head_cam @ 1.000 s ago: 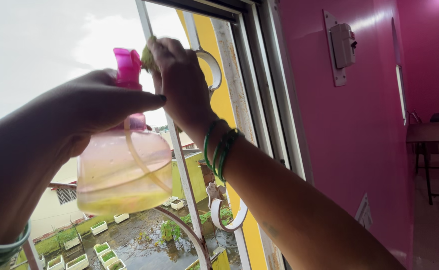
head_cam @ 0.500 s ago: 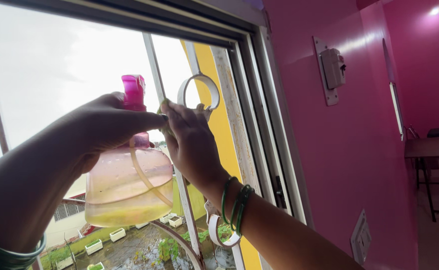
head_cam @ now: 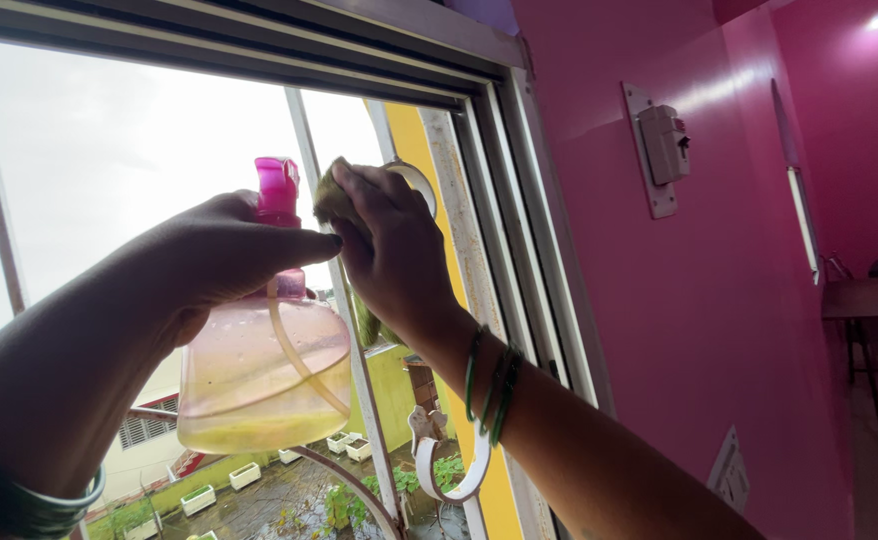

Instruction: The person sprays liquid from a bottle onto a window grill and frame, then wipes the surfaces with a cloth.

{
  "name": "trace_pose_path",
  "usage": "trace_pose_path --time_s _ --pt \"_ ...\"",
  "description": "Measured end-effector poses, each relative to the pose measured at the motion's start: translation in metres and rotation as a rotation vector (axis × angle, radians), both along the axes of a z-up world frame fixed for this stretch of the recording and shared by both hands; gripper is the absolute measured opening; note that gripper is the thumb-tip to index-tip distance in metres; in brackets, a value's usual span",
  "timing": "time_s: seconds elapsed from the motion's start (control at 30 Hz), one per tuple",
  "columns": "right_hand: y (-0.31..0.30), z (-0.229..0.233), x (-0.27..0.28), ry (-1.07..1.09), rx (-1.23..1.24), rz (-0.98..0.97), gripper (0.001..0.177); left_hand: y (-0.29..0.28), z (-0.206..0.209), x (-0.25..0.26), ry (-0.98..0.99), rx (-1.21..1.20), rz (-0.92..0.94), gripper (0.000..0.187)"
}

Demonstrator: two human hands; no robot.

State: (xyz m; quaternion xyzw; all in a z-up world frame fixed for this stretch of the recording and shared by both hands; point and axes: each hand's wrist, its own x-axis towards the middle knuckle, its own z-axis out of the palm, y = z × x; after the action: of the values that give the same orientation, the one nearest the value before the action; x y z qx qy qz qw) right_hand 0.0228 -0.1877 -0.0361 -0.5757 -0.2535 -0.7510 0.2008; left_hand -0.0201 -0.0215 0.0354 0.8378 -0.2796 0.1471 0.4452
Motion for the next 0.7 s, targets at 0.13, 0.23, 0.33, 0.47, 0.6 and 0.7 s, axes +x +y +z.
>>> trace_pose_path --time_s 0.13,0.23,0.33,0.47,0.6,0.7 --pt "0.013 0.027 0.025 -0.033 -0.038 -0.096 0.046 0.001 0.008 -0.003 -0.076 0.032 -0.023 0.034" --pt "0.013 0.048 0.036 -0.007 -0.027 -0.115 0.043 -0.001 0.017 0.002 -0.086 0.053 0.076 0.039" --pt "0.012 0.052 0.036 0.040 0.046 -0.027 0.045 0.000 0.023 0.006 -0.100 0.035 0.041 0.038" --pt "0.021 0.005 0.022 -0.035 -0.023 -0.138 0.051 0.008 0.023 0.008 -0.086 0.006 -0.017 0.037" --pt "0.020 -0.005 0.013 -0.063 -0.047 -0.127 0.049 0.013 0.032 0.000 -0.059 0.017 -0.024 0.036" --pt "0.021 0.017 0.018 -0.017 -0.051 -0.136 0.046 0.012 0.040 -0.006 -0.072 0.047 0.071 0.038"
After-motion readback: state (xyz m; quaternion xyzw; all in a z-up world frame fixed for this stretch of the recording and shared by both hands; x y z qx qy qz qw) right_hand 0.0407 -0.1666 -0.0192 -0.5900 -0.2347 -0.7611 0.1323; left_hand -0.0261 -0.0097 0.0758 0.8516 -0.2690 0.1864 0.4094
